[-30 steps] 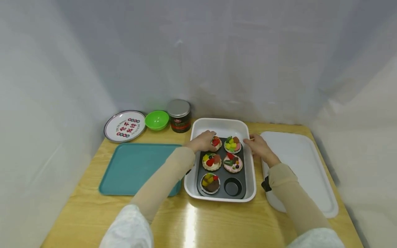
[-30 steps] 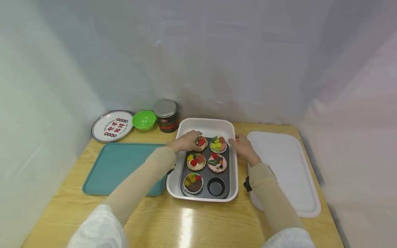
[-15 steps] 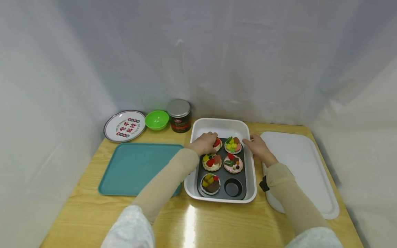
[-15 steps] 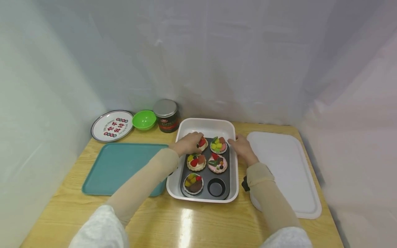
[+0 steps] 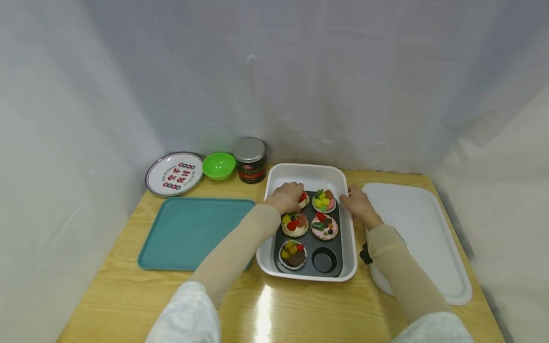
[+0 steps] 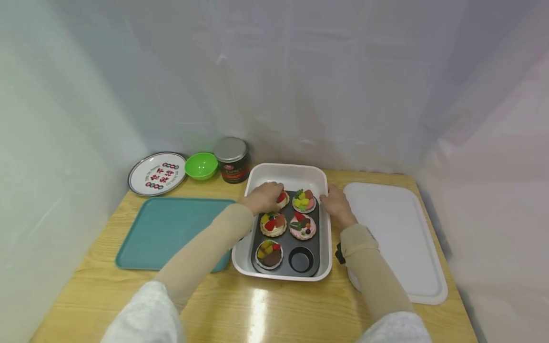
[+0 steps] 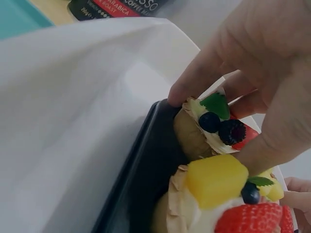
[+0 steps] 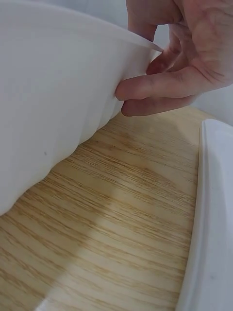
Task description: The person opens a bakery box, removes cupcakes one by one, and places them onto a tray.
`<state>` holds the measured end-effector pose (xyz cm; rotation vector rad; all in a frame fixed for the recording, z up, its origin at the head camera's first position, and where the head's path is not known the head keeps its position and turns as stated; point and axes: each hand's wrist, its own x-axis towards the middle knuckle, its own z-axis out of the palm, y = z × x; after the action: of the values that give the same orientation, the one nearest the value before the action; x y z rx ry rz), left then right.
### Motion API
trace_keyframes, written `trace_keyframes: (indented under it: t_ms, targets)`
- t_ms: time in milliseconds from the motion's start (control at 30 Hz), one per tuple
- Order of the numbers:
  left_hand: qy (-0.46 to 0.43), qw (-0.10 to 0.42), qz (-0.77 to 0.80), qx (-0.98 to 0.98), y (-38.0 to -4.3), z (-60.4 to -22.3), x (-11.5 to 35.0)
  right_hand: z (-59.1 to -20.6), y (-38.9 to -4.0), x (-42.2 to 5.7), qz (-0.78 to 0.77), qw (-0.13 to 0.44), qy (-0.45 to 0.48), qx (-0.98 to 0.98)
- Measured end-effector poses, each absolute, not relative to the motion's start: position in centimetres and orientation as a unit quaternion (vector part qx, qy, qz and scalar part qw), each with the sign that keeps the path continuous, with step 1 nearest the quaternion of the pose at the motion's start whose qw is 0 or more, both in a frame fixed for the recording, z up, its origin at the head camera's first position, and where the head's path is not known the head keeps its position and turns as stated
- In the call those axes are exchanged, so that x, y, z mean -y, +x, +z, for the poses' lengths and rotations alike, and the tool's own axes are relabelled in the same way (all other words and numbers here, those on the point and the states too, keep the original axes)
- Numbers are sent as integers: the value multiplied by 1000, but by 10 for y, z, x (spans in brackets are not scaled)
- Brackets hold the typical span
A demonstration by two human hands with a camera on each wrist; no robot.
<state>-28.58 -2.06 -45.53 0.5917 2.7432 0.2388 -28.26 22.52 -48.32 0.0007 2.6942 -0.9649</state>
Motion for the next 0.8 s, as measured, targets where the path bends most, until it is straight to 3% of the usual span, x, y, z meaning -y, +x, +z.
trace_keyframes:
  t_ms: [467,800]
  targets:
    - [229,163,73,-957,-296,-456,30,-485,-284,-222,-342,151,-9,-928]
    - [225,136,133,-956,-294,-440,31,-481,-280,-224,-347,164,-6,-924]
